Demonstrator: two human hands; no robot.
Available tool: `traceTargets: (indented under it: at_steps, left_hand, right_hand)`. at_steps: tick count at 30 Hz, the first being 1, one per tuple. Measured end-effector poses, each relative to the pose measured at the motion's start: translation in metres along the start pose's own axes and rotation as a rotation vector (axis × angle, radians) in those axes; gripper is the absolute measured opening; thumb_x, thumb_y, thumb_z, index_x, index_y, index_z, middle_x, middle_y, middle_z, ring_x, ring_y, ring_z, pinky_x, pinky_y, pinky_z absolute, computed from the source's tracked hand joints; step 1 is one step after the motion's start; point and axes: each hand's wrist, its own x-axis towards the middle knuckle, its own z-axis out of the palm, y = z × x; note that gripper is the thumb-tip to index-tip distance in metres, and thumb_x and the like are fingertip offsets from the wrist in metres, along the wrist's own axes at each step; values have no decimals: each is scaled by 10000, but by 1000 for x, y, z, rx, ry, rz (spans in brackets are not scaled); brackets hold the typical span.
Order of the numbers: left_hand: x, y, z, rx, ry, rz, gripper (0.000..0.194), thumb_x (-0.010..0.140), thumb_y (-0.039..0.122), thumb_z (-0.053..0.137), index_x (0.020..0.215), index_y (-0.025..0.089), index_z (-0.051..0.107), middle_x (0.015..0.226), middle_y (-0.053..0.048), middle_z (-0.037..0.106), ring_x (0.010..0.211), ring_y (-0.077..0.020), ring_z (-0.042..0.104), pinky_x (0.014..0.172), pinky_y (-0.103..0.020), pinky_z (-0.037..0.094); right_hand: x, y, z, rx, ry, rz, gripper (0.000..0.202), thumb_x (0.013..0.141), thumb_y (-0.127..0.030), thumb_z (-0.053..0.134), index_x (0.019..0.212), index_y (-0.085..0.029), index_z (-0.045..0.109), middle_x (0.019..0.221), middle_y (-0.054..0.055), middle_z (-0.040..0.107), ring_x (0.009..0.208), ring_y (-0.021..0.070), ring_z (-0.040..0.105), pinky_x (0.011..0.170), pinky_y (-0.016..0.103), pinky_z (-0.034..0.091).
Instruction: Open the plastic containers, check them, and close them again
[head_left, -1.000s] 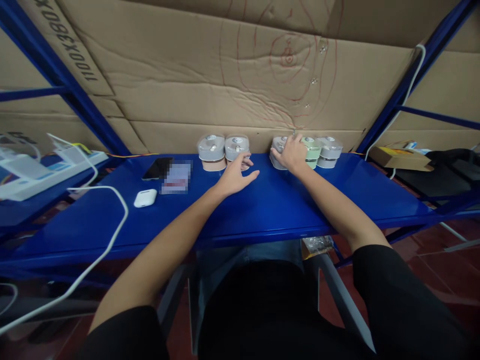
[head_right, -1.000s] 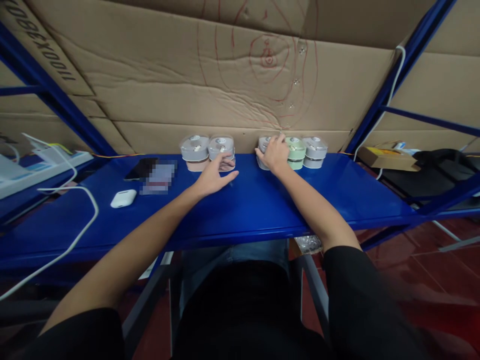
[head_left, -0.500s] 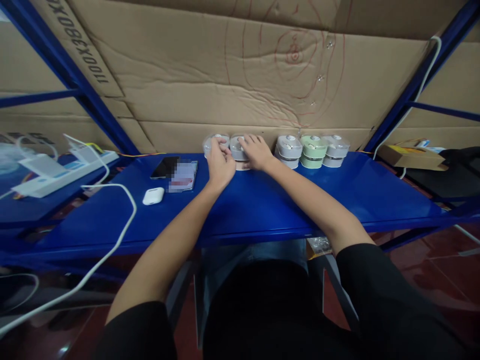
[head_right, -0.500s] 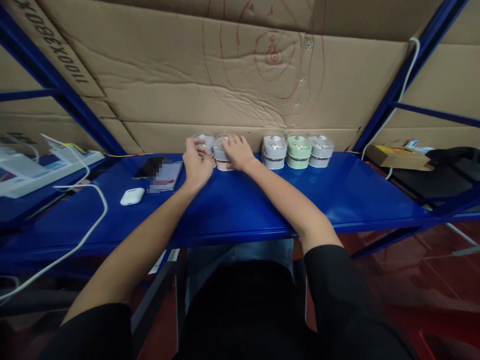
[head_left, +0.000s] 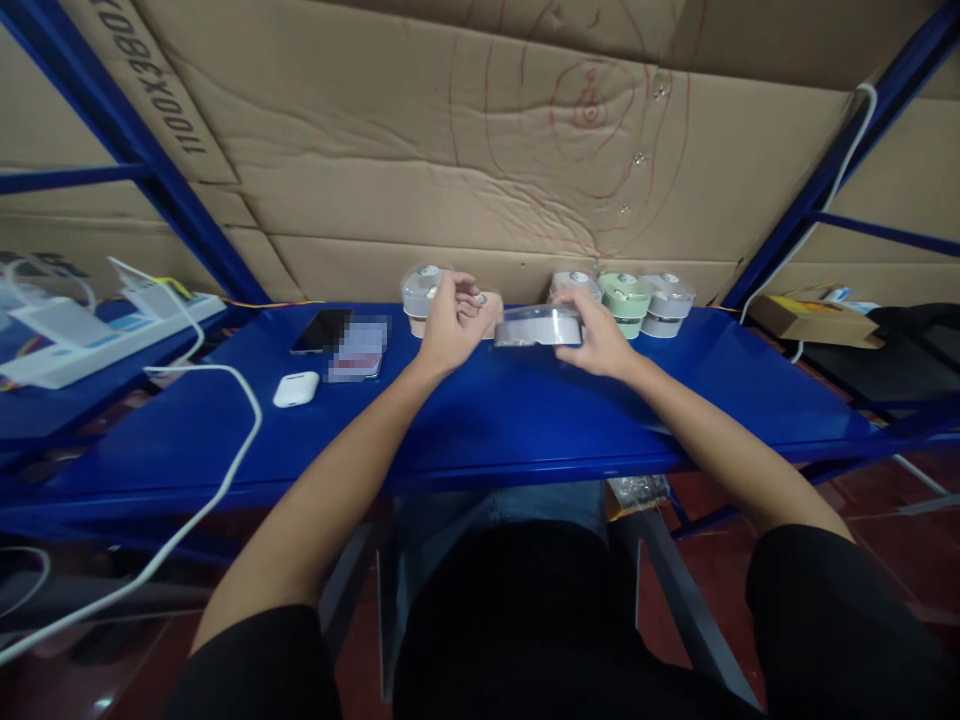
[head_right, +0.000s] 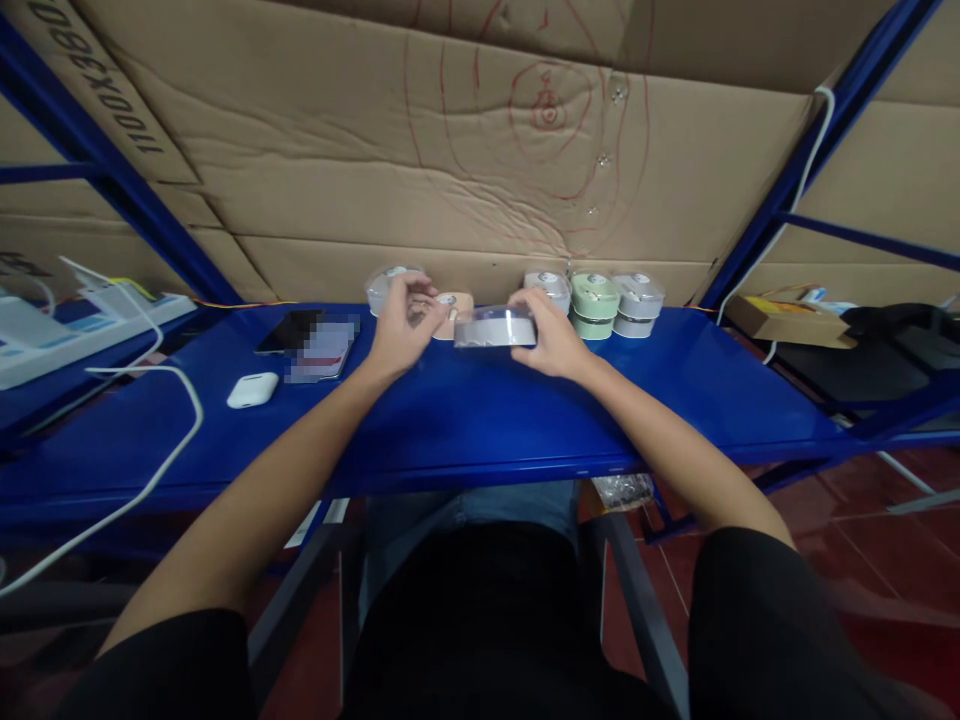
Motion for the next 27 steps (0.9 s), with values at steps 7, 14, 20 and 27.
traceTargets:
  at_steps: [7, 14, 20, 27]
  left_hand:
    - [-18, 7, 7, -25, -655, -102, 1099, 712, 589, 1017, 1627, 206, 542, 1645, -265, 645, 1524, -451, 657, 1289, -650, 514]
    - [-29, 12, 19, 65, -711, -104, 1187, 694, 597, 1011, 1680, 173, 503, 1576, -267, 699, 1480, -479, 685, 1254, -661, 529]
    - [-33, 19, 26, 66, -742, 21, 1201, 713, 495, 986, 1739, 182, 444, 1731, -256, 582, 1572, -489, 609, 1320, -644, 490]
    - [-26, 18, 15, 94, -812, 52, 1085, 750, 479, 945, 1726, 226, 545, 1617, -198, 648, 1478, -433, 655, 1297, -645, 501]
  right_hand:
    - [-37, 32, -5, 278, -194, -5, 770, 774, -501, 951, 1434, -267, 631, 1580, 182, 684, 1473, 429, 662, 1242, 621, 549]
    - [-32, 26, 5, 177, -299, 11, 1127, 753, -799, 971, 1660, -239, 601, 1643, 221, 663, 1490, 473, 649, 1278, 686, 518]
    - [-29, 11, 14, 101, -247, -9, 1010, 807, -815, 925, 1594, -240, 664, 1487, 189, 737, 1358, 432, 711, 1183, 621, 581]
    - [-38, 33, -38, 152, -197, 243, 800, 1019, -883, 620, 1489, -243, 719, 1358, 159, 821, 1220, 416, 761, 1106, 647, 603]
